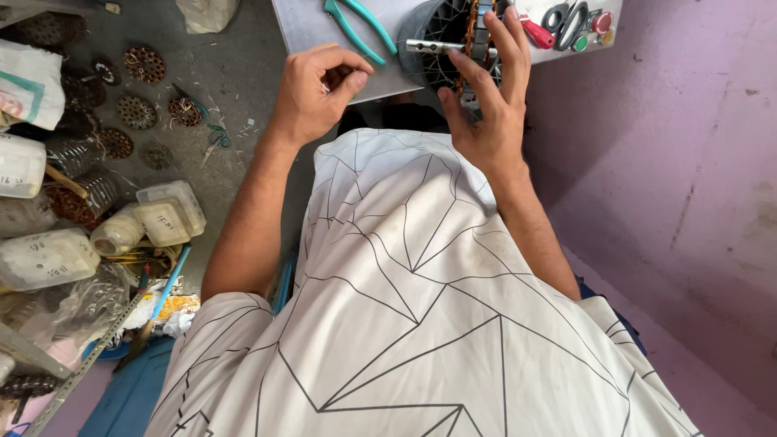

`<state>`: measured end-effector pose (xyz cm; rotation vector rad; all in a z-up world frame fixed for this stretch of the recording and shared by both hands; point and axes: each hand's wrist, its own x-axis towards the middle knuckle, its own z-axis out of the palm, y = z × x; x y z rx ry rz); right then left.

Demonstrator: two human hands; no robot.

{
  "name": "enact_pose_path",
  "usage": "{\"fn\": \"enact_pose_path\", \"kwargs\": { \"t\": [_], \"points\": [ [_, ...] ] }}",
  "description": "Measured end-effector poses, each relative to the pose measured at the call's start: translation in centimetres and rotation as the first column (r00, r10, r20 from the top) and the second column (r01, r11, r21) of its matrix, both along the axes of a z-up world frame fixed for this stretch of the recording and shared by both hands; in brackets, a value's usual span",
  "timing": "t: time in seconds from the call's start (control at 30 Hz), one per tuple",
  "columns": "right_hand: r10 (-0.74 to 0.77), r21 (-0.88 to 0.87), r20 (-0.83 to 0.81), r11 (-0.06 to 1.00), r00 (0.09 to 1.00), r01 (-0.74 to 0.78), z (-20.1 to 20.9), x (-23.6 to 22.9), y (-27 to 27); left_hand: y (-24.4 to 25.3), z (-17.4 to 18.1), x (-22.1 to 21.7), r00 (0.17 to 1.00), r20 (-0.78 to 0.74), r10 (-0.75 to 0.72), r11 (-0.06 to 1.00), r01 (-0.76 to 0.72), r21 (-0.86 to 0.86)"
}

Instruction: The person assembles a motor stator by inserting copper wire coils into slots and securing them with a metal band. They use pliers to adjust the band and a screwdriver to tighten it, then place the assembly into a machine for further processing.

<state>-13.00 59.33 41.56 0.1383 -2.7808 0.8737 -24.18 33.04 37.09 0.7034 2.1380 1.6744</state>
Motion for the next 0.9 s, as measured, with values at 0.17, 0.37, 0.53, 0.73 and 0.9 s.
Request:
{"fn": "enact_pose_path", "kwargs": {
  "t": [0.17, 0.37, 0.53, 0.73, 0.9],
  "points": [
    [-0.005, 0.191, -0.061, 0.981, 0.998, 0.016, -2.4, -0.3, -1.7, -2.7, 1.0, -1.2, 0.955, -0.275, -0.107, 0.983, 0.06, -0.174],
    [-0.02, 0.246, -0.074, 0.968, 0.997, 0.037, -2.3, 0.0, -2.3, -4.7, 0.8, -1.9, 0.987, -0.104, -0.126, 0.988, 0.115, -0.099],
    [0.081, 0.244, -0.081, 0.968, 0.993, -0.059, 0.4, -2.0, -2.4, -3.7, -0.6, -0.4, 0.991, -0.056, -0.124, 0.992, 0.123, -0.012],
    [0.119, 0.45, -0.073, 0.89, 0.99, -0.073, 1.5, -2.6, -0.2, -4.3, -1.1, 1.0, 0.997, -0.07, -0.031, 0.998, 0.027, -0.049],
    [0.196, 0.489, -0.111, 0.864, 0.974, -0.118, 0.8, -3.3, 0.5, -4.0, 0.3, -0.1, 0.999, -0.025, -0.024, 0.989, 0.02, -0.143]
  ]
}}
